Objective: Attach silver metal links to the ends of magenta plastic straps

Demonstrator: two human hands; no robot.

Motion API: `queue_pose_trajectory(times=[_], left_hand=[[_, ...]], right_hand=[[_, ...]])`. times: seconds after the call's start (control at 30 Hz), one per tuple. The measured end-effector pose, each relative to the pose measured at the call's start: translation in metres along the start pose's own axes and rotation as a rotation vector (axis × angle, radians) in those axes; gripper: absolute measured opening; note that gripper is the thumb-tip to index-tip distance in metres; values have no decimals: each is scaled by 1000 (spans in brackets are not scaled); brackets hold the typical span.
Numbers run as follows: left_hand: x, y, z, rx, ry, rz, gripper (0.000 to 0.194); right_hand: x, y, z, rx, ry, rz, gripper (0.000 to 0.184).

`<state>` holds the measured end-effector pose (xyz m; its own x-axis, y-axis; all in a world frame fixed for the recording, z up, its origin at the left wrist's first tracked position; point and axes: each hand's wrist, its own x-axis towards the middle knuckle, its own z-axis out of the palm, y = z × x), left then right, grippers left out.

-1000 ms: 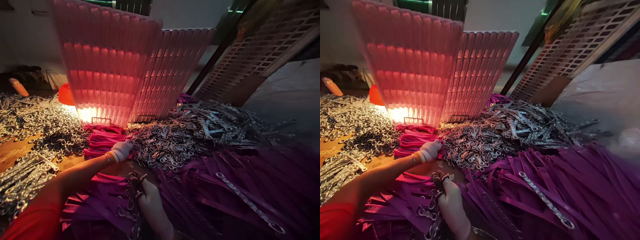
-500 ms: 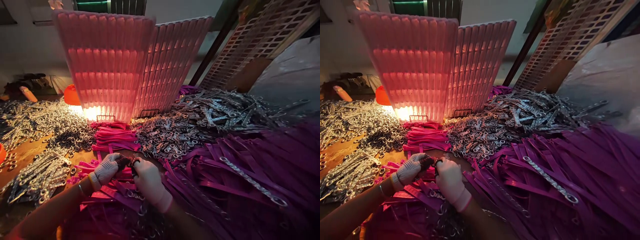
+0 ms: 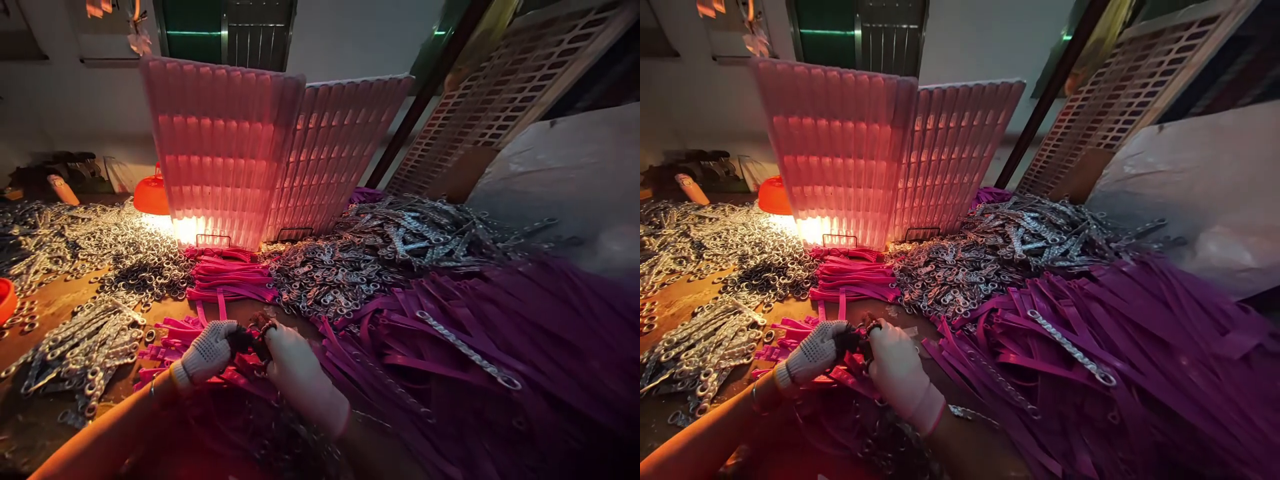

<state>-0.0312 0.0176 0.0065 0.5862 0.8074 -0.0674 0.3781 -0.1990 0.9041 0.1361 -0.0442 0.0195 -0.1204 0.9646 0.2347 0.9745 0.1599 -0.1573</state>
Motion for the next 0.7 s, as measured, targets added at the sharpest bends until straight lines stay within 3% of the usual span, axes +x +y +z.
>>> queue_pose_trajectory(times=[0.1,0.23,0.4,0.53,0.63,0.7], left_hand=[[-8,6,1,-2,64,0,21],[-17,14,6,-33,33,57,22],[-19,21,7,-32,1,68,24],[-15,27,3,86,49,128,25],[-12,31,3,130,123,186,19],[-12,32,6,110,204,184,17]], right_hand=[[-3,1,-3,21,-62,-8,23],[-10,5,11,34,23,-132,6],[-15,10,23,-1,63,-279,11],[-10,13,19,-26,104,-300,14],[-4,13,14,15,227,-262,4],[-2,11,13,43,310,-210,14]])
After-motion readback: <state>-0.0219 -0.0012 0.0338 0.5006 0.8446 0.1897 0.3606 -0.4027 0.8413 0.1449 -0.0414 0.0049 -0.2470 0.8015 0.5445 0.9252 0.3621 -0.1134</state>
